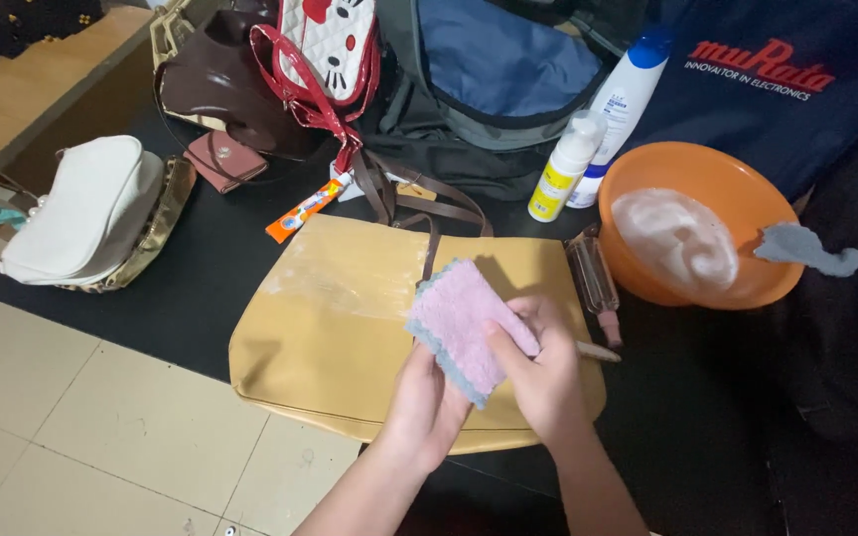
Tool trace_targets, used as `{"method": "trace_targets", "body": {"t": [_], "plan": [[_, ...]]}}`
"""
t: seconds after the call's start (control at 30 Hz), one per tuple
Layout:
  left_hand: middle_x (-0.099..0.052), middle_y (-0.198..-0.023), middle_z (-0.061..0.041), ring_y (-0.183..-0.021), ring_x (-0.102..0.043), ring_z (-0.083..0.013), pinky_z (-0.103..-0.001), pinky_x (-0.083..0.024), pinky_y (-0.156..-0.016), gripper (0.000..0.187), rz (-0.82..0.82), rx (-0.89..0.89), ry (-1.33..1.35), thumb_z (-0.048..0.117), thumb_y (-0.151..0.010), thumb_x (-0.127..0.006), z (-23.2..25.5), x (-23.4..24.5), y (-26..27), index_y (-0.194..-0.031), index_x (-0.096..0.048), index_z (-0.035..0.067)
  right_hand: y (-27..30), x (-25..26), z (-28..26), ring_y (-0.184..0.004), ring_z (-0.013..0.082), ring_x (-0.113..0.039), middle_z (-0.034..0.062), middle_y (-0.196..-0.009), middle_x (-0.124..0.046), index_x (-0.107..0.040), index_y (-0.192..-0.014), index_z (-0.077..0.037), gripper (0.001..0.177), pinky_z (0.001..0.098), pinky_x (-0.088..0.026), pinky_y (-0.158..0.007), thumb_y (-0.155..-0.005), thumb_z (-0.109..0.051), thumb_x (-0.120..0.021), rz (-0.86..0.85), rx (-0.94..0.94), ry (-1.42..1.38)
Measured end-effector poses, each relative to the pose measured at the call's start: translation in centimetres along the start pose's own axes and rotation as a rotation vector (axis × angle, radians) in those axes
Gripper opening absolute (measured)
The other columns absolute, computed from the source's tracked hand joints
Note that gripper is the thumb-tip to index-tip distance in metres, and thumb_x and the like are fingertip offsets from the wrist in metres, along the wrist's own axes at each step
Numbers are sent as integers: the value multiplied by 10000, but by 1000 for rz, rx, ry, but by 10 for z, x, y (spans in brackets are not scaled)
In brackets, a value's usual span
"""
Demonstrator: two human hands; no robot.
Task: A person is cleaning a yellow leather bag by applying foam with a toothbrush, scrubbing the surface, and then wiping it clean with a cloth.
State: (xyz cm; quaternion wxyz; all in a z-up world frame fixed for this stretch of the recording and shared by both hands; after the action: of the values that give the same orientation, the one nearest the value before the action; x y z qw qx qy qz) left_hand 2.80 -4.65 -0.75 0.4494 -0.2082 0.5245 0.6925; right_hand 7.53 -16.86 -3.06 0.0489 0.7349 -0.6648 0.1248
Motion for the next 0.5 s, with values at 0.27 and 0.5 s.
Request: {"method": "trace_targets", "body": {"t": [0.27, 0.5], "plan": [[-632, -1386, -174, -1239, -598, -265, -379, -459, -1061, 598, -103, -106, 115, 356, -971, -462, -10, 4, 7, -1455, -528, 10, 9, -9, -2, -691, 140, -588, 52, -770, -624, -631, -896, -80, 124, 278, -471, -624, -861, -28, -738, 32, -168, -51], [-691, -1329, -258, -1200, -645, -333, -436, -503, -1058, 517, 112, -106, -3, 29, -897, -579, 1, -20, 29, -1409, -590, -47, 14, 6, -16, -1075, 152, -687, 47, -1268, -665, -596, -1394, -179, 615, 270, -590, -856, -808, -175, -782, -74, -206, -26]]}}
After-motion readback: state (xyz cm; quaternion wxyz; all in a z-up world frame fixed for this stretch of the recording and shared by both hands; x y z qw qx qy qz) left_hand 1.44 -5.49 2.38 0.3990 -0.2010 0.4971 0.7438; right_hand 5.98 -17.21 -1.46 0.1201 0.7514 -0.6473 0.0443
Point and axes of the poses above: each hand's wrist, its own y-axis away from the middle knuckle, its own x-axis out of the back of the hand, z = x × y, the point moved 1 cm from there along -y, towards the middle knuckle
